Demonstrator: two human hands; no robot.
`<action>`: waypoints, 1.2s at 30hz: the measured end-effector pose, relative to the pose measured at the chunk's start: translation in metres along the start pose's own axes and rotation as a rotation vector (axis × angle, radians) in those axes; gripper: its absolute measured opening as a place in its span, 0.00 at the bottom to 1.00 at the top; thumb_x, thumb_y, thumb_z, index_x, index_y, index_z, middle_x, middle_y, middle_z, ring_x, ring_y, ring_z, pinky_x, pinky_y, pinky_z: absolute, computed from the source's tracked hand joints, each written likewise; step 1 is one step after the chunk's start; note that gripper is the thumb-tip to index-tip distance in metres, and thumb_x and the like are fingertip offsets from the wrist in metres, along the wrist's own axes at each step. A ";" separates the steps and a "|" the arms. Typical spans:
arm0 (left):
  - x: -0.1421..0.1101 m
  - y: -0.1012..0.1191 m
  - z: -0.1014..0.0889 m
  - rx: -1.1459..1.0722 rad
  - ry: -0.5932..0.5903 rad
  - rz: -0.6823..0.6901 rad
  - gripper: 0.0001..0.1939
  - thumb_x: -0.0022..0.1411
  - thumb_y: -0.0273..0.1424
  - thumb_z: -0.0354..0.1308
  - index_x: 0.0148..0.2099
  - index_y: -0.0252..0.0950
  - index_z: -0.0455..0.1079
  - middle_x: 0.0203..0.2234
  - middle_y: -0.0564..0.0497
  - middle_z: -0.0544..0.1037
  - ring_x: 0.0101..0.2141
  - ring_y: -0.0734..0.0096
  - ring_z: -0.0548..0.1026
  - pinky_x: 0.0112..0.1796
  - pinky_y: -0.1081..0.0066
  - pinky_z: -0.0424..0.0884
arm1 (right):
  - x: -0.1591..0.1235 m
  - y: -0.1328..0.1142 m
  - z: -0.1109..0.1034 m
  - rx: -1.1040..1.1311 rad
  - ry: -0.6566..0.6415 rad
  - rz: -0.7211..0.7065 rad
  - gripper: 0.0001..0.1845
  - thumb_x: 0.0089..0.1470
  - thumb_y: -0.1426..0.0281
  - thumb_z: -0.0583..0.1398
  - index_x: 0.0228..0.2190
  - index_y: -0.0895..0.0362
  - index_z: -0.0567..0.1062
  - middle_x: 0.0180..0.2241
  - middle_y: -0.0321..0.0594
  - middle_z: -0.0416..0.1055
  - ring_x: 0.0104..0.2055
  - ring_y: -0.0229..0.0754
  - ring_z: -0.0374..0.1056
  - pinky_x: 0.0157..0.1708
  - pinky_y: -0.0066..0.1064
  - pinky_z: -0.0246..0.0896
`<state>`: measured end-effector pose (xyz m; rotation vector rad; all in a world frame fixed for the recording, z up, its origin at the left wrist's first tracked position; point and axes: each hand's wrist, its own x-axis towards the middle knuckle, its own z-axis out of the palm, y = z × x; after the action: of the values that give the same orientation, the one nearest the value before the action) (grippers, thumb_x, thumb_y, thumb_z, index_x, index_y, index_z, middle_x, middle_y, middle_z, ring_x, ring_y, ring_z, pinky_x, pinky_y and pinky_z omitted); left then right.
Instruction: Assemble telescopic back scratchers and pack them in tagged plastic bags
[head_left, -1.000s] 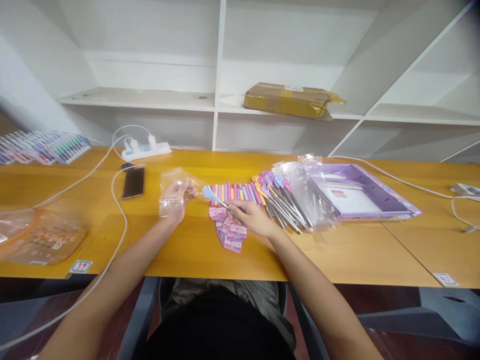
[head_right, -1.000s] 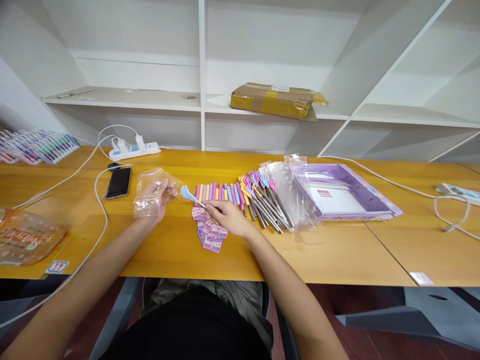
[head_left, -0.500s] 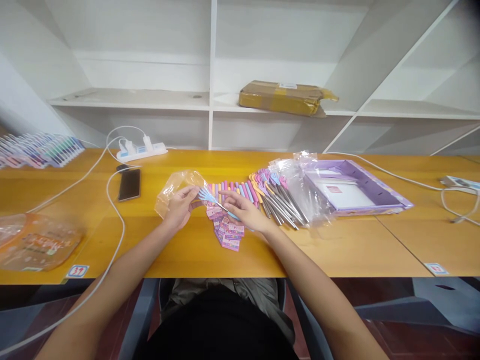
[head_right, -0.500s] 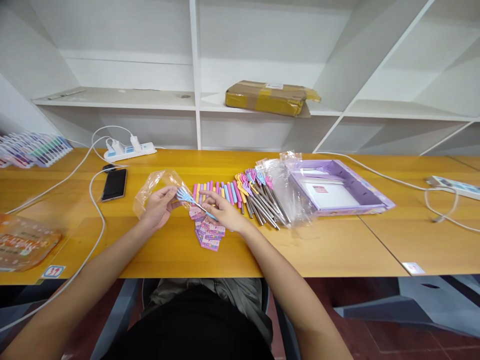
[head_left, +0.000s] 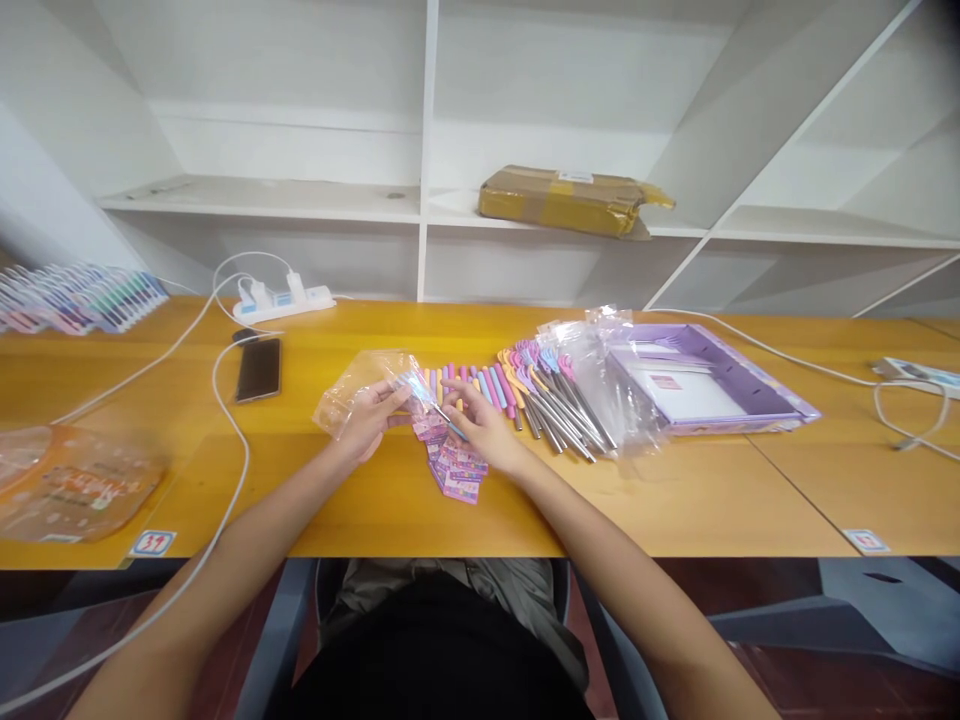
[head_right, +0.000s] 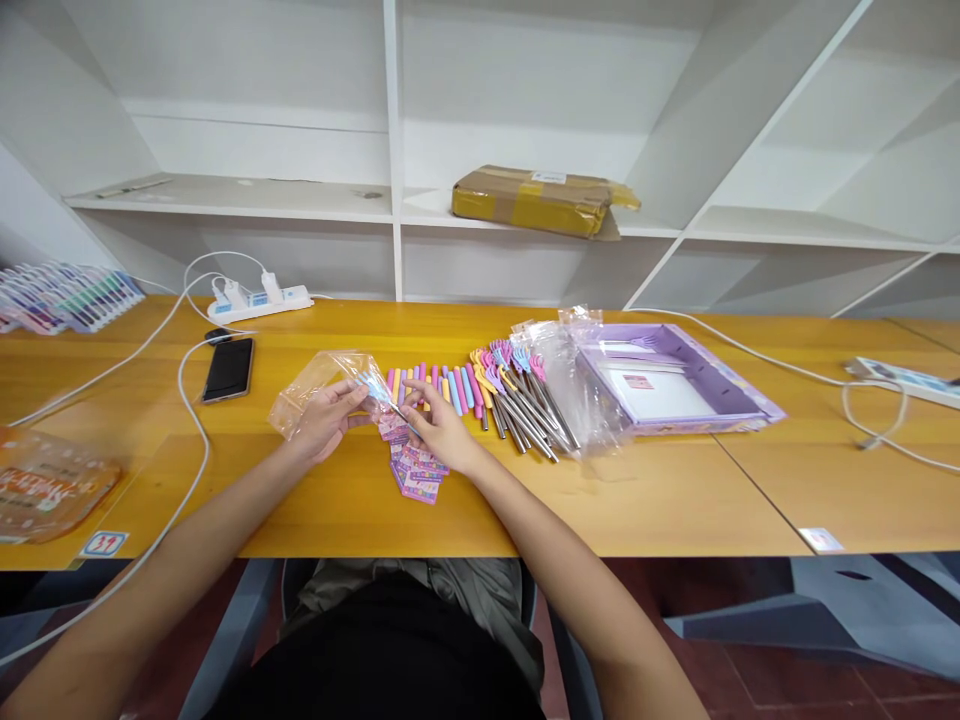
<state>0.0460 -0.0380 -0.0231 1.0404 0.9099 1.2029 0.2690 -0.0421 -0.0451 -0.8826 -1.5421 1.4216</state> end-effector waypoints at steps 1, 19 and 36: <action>0.000 -0.001 0.000 0.001 -0.010 -0.010 0.26 0.51 0.49 0.79 0.38 0.34 0.78 0.31 0.49 0.82 0.33 0.69 0.80 0.36 0.68 0.81 | 0.000 0.000 0.001 -0.008 0.002 0.002 0.25 0.68 0.58 0.62 0.63 0.45 0.66 0.48 0.38 0.66 0.24 0.31 0.61 0.20 0.28 0.60; 0.013 0.018 -0.017 -0.258 0.219 0.226 0.23 0.57 0.45 0.77 0.42 0.37 0.72 0.31 0.55 0.81 0.30 0.74 0.81 0.33 0.74 0.79 | -0.005 -0.016 -0.010 -0.278 -0.065 0.024 0.22 0.66 0.48 0.59 0.34 0.54 0.71 0.25 0.29 0.58 0.24 0.35 0.53 0.24 0.28 0.49; 0.003 0.002 -0.001 -0.090 0.117 0.036 0.25 0.53 0.46 0.79 0.40 0.34 0.75 0.32 0.51 0.83 0.30 0.73 0.81 0.34 0.71 0.80 | -0.006 -0.017 -0.005 -0.344 -0.011 -0.063 0.22 0.69 0.48 0.59 0.41 0.54 0.77 0.26 0.31 0.62 0.27 0.38 0.57 0.27 0.29 0.53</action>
<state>0.0453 -0.0347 -0.0218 0.9259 0.9217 1.3343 0.2762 -0.0474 -0.0285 -1.0176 -1.8394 1.1358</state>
